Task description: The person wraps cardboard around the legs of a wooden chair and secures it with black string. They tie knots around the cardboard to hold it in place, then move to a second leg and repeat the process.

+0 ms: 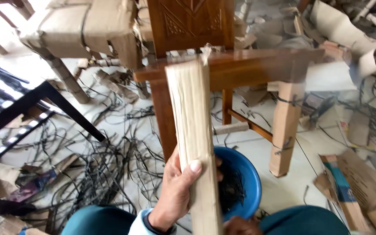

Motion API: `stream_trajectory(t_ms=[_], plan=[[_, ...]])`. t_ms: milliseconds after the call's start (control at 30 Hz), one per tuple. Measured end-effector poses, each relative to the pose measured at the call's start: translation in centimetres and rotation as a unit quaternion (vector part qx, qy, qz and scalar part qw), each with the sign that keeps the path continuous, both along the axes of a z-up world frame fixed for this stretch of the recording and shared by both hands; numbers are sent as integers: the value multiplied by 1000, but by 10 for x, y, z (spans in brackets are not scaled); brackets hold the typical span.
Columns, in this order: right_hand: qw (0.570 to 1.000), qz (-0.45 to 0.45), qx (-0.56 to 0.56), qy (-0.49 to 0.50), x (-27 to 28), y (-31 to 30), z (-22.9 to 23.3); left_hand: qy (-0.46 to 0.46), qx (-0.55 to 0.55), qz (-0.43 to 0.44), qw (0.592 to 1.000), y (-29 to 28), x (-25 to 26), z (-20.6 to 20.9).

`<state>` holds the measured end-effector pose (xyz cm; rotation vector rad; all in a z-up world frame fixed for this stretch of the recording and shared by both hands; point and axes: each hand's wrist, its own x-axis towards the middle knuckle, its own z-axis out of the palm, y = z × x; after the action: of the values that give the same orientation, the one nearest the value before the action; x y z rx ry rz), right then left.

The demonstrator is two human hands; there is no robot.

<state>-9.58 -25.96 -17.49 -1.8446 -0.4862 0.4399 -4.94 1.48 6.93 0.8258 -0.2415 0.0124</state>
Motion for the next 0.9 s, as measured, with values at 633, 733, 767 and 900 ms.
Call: stream_trajectory(t_ms=[633, 733, 767, 900], plan=[[939, -17, 260, 224, 108, 165, 170, 121, 277, 197, 933, 50, 20, -70], [969, -135, 182, 98, 124, 169, 133, 161, 383, 290, 862, 77, 33, -81], [970, -133, 177, 100, 127, 169, 129, 166, 380, 291, 862, 79, 35, -82], [982, -132, 130, 23, 138, 177, 116, 213, 425, 237, 847, 88, 44, -84]])
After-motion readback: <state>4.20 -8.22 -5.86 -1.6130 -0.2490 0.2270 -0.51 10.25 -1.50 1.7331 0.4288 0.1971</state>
